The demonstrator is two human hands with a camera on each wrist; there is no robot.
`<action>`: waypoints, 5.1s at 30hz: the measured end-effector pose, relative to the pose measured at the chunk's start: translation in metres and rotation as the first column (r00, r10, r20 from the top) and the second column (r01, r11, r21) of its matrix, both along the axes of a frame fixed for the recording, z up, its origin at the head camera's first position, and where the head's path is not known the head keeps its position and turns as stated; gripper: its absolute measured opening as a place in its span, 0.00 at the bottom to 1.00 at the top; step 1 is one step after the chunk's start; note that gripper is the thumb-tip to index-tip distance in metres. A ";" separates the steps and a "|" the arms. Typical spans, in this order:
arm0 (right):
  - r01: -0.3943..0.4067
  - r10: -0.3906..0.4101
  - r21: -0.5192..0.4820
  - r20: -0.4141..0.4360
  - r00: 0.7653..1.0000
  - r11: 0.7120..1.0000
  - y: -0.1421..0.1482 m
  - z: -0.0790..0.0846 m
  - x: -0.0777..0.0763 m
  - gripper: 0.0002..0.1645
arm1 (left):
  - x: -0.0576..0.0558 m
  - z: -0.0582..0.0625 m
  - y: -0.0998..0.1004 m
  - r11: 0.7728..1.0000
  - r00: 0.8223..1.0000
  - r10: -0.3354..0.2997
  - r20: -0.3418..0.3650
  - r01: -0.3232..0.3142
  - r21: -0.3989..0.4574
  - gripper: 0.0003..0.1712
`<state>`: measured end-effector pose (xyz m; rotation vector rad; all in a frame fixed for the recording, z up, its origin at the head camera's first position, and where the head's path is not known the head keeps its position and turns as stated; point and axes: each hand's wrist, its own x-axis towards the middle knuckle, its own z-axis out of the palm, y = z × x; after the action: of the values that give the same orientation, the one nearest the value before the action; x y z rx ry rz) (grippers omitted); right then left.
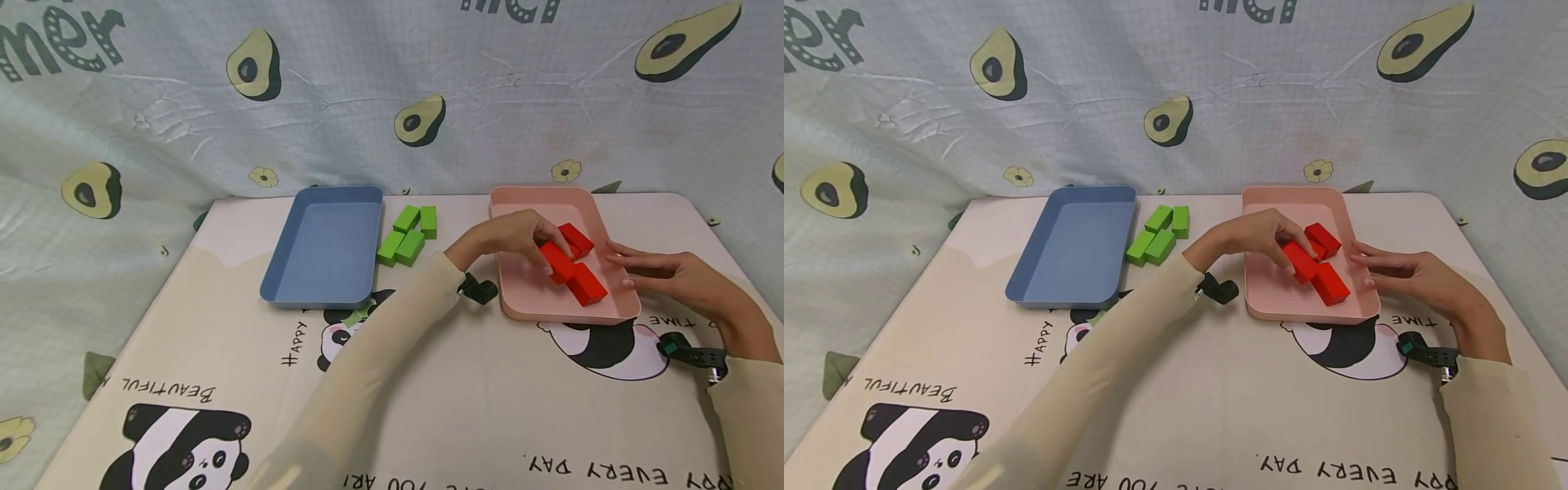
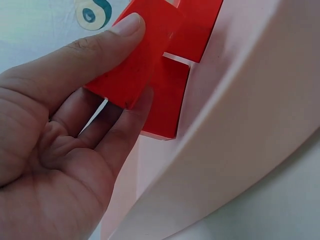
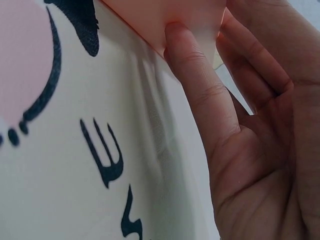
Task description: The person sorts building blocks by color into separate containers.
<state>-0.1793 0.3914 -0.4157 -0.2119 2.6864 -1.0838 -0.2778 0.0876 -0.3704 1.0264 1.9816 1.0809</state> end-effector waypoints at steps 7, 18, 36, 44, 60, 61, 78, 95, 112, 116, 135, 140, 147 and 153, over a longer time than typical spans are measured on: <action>-0.003 0.003 0.009 0.004 1.000 1.000 0.000 0.000 0.000 0.30 | -0.001 0.001 0.000 0.999 0.999 -0.037 0.027 0.036 0.031 0.19; 0.004 -0.003 -0.060 0.018 1.000 0.998 0.000 0.000 0.001 0.31 | -0.005 -0.001 0.003 0.996 0.997 -0.068 -0.026 0.066 -0.058 0.18; 0.020 -0.015 -0.091 0.055 0.998 0.996 -0.002 0.001 -0.002 0.32 | -0.012 -0.003 0.010 0.989 0.993 -0.115 -0.004 0.115 -0.091 0.16; 0.027 -0.024 -0.070 0.055 0.998 0.997 -0.003 0.002 -0.001 0.32 | -0.019 -0.006 0.016 0.990 0.990 -0.104 0.100 0.112 -0.087 0.15; 0.039 -0.035 -0.061 0.076 0.997 0.997 -0.002 0.000 -0.003 0.33 | -0.021 -0.003 0.022 0.976 0.989 -0.077 0.126 0.101 -0.195 0.16; 0.041 -0.036 -0.058 0.076 0.996 0.997 -0.002 0.000 -0.003 0.33 | -0.020 0.000 0.022 0.972 0.989 -0.076 0.126 0.102 -0.214 0.16; 0.045 -0.042 -0.043 0.070 0.997 0.998 -0.002 0.001 -0.002 0.32 | -0.014 0.023 0.032 0.920 0.985 -0.097 0.142 0.144 -0.365 0.16; 0.024 -0.024 -0.003 0.020 0.999 1.000 0.001 0.003 -0.001 0.30 | -0.017 0.028 0.027 0.916 0.979 -0.180 0.099 0.203 -0.345 0.19; 0.014 -0.014 0.015 -0.007 1.000 1.000 -0.002 0.002 0.000 0.31 | 0.015 0.054 -0.065 0.974 0.933 -0.172 -0.317 0.113 -0.194 0.20; 0.010 -0.010 0.016 -0.013 1.000 1.000 -0.001 0.003 0.000 0.31 | 0.025 0.062 -0.106 0.988 0.915 -0.073 -0.396 0.013 -0.151 0.20; 0.032 -0.031 -0.034 0.026 0.999 0.999 -0.002 0.006 0.002 0.32 | 0.074 0.053 -0.245 0.957 0.854 0.243 -0.460 -0.288 -0.029 0.24; 0.025 -0.025 0.009 0.002 1.000 1.000 -0.004 0.005 0.002 0.32 | 0.085 0.054 -0.265 0.948 0.846 0.271 -0.458 -0.316 -0.023 0.24; 0.008 -0.007 0.052 -0.016 1.000 0.999 -0.007 0.008 0.005 0.32 | 0.094 0.052 -0.287 0.935 0.827 0.303 -0.474 -0.355 -0.022 0.24; -0.065 0.085 0.185 -0.102 0.991 0.981 -0.009 0.019 0.004 0.32 | 0.099 0.047 -0.303 0.919 0.798 0.349 -0.491 -0.393 0.014 0.25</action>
<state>-0.1755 0.3827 -0.3966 -0.3461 2.8283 -0.8228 -0.1790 -0.2152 -0.3239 0.9447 2.7075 0.9801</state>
